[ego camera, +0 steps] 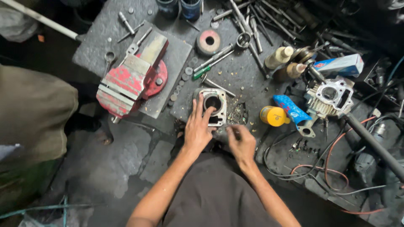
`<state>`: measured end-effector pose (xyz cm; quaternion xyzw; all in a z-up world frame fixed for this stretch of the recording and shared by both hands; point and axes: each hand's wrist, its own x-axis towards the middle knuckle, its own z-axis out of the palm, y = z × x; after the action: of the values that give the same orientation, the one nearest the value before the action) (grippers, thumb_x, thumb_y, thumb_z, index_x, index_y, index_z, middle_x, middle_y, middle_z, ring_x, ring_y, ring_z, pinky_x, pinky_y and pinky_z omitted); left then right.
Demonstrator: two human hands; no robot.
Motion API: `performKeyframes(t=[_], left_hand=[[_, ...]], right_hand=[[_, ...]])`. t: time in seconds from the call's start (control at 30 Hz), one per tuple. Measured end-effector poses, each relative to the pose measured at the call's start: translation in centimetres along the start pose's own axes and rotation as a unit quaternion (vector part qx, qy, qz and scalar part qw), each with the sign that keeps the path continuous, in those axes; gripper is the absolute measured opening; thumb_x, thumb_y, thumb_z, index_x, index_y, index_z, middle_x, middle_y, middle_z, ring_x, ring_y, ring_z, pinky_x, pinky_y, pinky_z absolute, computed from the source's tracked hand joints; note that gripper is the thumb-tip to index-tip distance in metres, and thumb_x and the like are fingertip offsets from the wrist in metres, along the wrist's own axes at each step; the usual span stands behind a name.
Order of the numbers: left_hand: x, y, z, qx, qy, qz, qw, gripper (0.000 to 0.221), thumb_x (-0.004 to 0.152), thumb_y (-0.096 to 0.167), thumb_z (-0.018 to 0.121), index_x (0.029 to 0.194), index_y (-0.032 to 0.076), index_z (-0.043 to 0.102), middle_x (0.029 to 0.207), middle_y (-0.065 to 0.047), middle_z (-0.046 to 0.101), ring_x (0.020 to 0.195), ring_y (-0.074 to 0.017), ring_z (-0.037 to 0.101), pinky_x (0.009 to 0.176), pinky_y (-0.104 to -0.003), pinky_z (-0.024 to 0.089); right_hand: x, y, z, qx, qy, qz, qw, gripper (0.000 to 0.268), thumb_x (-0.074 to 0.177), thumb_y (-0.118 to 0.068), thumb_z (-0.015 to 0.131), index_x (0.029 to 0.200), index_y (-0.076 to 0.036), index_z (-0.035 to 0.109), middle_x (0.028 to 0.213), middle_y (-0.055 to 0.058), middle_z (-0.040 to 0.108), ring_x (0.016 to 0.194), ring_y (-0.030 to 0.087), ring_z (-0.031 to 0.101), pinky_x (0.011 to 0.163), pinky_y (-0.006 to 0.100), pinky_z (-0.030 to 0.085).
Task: The person uses a small metal file to deburr and smooth the edges of a metal engine cylinder head block. They hold the part steady with one hand while filing the perimeter with the other, occasionally rotating the part to access different sides.
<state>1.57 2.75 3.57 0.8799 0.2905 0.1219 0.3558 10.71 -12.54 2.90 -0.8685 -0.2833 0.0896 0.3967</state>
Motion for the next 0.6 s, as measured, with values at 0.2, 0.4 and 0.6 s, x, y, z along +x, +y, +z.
performKeyframes(t=[0.2, 0.4, 0.6], left_hand=[[-0.8, 0.0, -0.2, 0.005, -0.008, 0.014, 1.0, 0.08, 0.07, 0.011, 0.087, 0.143, 0.011, 0.053, 0.172, -0.022, 0.014, 0.155, -0.0503, 0.022, 0.121, -0.054, 0.035], [-1.4, 0.5, 0.6, 0.066, -0.04, 0.089, 0.993, 0.095, 0.081, 0.053, 0.076, 0.155, 0.008, 0.038, 0.167, -0.024, 0.007, 0.15, -0.058, 0.001, 0.115, -0.077, 0.004], [-1.0, 0.4, 3.0, 0.069, -0.01, 0.091, 0.993, 0.099, 0.09, 0.053, 0.071, 0.157, -0.005, 0.026, 0.168, -0.019, 0.017, 0.153, -0.0562, 0.003, 0.119, -0.073, 0.01]], right_hand=[[-0.3, 2.4, -0.3, 0.053, -0.008, 0.081, 0.995, 0.02, 0.095, -0.012, 0.072, 0.112, -0.003, 0.067, 0.096, 0.012, 0.075, 0.078, 0.02, 0.072, 0.072, 0.035, 0.056], [-1.8, 3.2, -0.9, 0.139, -0.11, 0.089, 0.98, 0.029, 0.089, -0.007, 0.072, 0.117, -0.003, 0.066, 0.103, 0.011, 0.077, 0.087, 0.016, 0.074, 0.076, 0.03, 0.059], [-1.8, 3.0, -0.1, 0.133, -0.107, 0.099, 0.98, 0.018, 0.089, -0.009, 0.077, 0.101, -0.001, 0.065, 0.097, 0.011, 0.079, 0.091, 0.015, 0.077, 0.077, 0.029, 0.061]])
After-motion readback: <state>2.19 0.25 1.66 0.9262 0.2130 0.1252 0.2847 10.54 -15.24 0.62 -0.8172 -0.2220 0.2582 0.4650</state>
